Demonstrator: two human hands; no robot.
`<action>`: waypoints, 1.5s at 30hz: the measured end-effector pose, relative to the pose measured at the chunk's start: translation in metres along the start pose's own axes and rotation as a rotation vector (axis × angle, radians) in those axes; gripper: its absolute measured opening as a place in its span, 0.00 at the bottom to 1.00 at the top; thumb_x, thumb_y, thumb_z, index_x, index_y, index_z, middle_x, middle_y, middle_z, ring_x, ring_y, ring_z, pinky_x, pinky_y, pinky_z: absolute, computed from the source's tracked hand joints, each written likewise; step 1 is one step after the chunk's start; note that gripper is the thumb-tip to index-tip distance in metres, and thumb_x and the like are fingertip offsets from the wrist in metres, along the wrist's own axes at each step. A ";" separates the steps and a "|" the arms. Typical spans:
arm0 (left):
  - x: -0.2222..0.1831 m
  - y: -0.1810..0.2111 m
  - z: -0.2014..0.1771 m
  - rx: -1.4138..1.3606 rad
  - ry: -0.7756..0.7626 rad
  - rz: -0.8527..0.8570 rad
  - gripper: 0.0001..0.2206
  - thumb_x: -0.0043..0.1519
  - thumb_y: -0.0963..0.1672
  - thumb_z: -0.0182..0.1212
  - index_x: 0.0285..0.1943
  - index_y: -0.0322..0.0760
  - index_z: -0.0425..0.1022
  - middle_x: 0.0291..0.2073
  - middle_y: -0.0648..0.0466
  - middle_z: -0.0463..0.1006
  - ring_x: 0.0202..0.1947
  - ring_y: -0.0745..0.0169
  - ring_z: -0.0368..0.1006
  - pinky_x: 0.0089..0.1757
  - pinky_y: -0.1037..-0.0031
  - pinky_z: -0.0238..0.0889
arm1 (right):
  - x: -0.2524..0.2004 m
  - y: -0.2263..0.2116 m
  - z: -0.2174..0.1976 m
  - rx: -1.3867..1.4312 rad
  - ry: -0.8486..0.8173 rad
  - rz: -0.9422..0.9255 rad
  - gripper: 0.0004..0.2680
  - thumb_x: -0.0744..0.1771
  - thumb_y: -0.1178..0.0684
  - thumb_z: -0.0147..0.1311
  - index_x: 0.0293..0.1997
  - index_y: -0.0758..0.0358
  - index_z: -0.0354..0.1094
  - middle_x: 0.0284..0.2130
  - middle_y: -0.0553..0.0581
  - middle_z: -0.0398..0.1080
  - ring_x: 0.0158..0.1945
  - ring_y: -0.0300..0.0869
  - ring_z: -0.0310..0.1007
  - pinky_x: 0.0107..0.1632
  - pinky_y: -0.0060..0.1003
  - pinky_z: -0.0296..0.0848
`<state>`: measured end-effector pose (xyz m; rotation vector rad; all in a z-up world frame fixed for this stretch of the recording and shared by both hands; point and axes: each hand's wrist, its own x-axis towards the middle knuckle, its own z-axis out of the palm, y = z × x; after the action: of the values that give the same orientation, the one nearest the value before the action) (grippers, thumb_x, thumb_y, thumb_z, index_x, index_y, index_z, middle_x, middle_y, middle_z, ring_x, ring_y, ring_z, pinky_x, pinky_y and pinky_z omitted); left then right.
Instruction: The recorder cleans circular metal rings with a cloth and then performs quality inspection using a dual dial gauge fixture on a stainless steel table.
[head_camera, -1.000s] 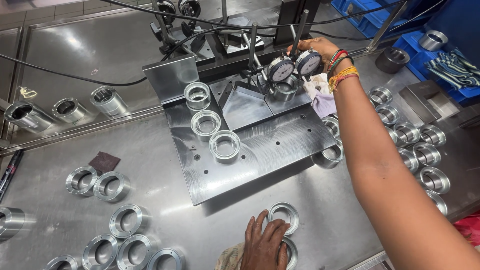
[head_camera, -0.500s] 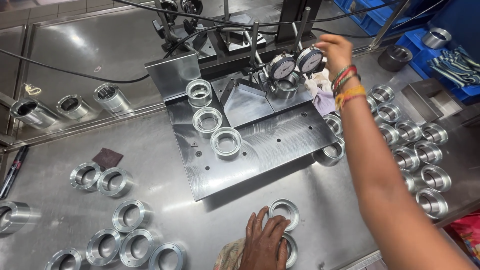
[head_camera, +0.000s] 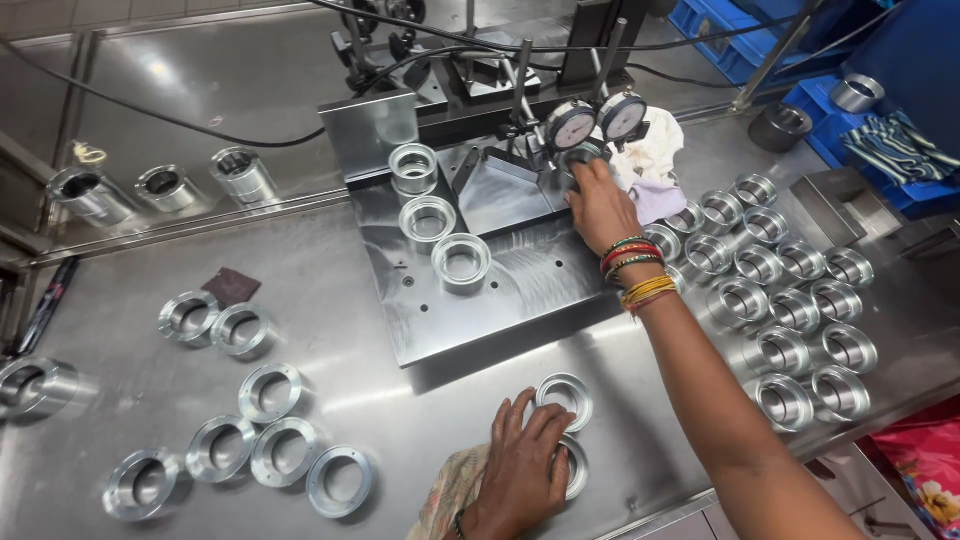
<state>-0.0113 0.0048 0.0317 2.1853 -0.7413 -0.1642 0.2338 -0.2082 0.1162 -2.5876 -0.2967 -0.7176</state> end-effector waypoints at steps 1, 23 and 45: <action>-0.001 0.001 -0.002 0.002 0.007 -0.003 0.22 0.58 0.41 0.55 0.64 0.35 0.70 0.60 0.45 0.69 0.72 0.33 0.48 0.66 0.39 0.32 | -0.003 0.000 0.001 0.003 -0.001 -0.007 0.14 0.66 0.60 0.56 0.59 0.67 0.67 0.47 0.68 0.70 0.45 0.63 0.72 0.44 0.54 0.71; -0.005 0.001 0.000 0.047 0.034 0.054 0.22 0.58 0.42 0.55 0.63 0.34 0.71 0.62 0.44 0.69 0.72 0.32 0.49 0.67 0.40 0.35 | -0.008 -0.079 0.031 0.014 0.077 -0.040 0.12 0.66 0.60 0.56 0.55 0.58 0.74 0.46 0.59 0.74 0.43 0.58 0.75 0.44 0.50 0.73; -0.005 0.002 0.007 0.170 0.171 0.055 0.20 0.57 0.41 0.58 0.61 0.35 0.71 0.53 0.47 0.71 0.58 0.52 0.65 0.51 0.53 0.52 | -0.230 0.104 -0.044 0.085 0.081 0.898 0.13 0.66 0.51 0.66 0.52 0.65 0.74 0.36 0.62 0.77 0.34 0.45 0.78 0.40 0.42 0.75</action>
<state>-0.0190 0.0020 0.0275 2.3013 -0.7398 0.1170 0.0534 -0.3404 -0.0093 -2.2468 0.7947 -0.4420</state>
